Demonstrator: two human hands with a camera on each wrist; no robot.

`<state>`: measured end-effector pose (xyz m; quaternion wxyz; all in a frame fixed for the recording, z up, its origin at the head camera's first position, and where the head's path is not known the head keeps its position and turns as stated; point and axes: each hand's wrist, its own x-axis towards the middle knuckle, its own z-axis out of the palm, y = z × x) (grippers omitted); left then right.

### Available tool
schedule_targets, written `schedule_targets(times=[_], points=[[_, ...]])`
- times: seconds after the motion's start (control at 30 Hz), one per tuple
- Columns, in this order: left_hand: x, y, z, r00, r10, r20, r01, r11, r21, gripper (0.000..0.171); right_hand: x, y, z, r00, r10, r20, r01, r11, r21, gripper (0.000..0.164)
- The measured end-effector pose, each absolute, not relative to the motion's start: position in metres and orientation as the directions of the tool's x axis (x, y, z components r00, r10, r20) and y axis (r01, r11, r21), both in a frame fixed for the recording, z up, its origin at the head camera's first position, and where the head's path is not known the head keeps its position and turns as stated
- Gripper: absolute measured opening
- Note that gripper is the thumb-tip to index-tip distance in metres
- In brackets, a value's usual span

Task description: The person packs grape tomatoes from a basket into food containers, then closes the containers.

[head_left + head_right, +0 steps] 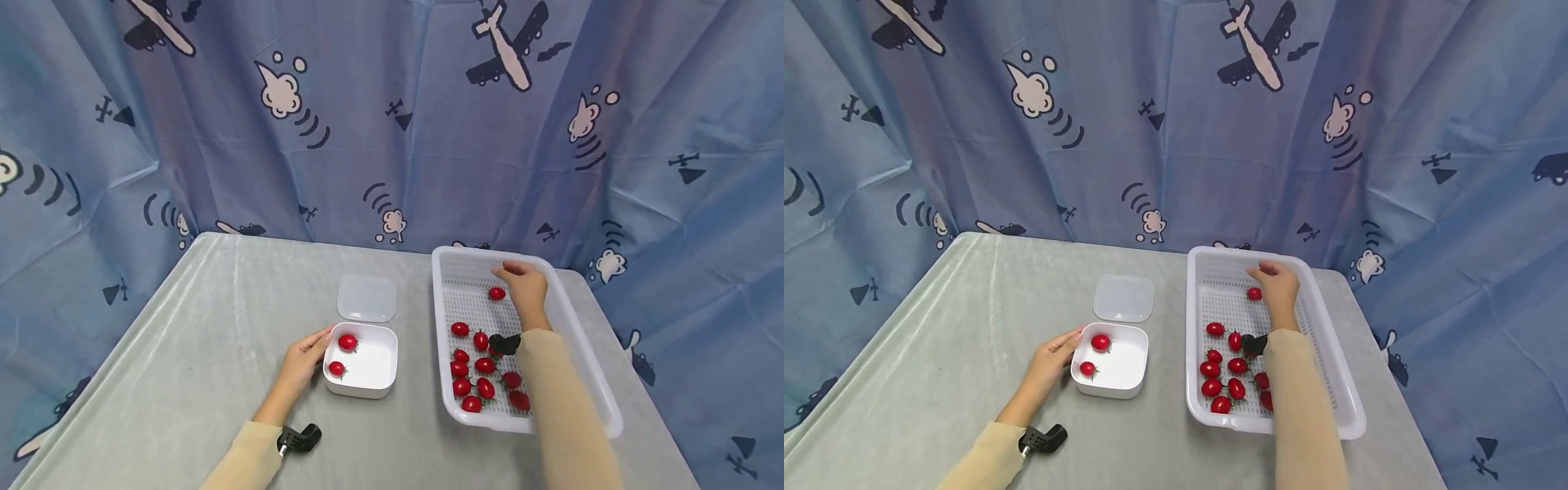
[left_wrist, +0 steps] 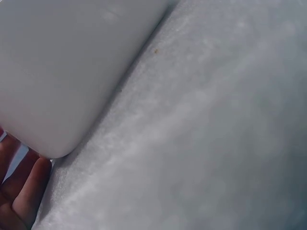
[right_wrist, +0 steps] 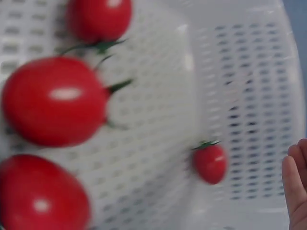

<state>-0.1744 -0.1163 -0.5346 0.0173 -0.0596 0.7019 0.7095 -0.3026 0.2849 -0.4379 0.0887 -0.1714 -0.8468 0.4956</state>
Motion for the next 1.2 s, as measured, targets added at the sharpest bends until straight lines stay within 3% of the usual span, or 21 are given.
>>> schedule_targets(times=[0.43,0.83,1.2], points=[[-0.174,-0.116,-0.539,-0.994,-0.074,-0.083,-0.082,-0.018,0.996,0.038,-0.305,0.299,-0.468,-0.898,0.420,-0.132,0.322,0.423,-0.847,0.053],[-0.173,-0.116,-0.539,-0.995,-0.056,-0.077,-0.075,-0.035,0.997,0.037,-0.310,0.302,-0.482,-0.839,0.490,-0.236,0.418,0.305,-0.856,0.053],[-0.174,-0.117,-0.536,-0.995,-0.054,-0.089,-0.087,-0.046,0.995,0.037,-0.310,0.297,-0.493,-0.870,0.453,-0.194,0.398,0.415,-0.818,0.048]])
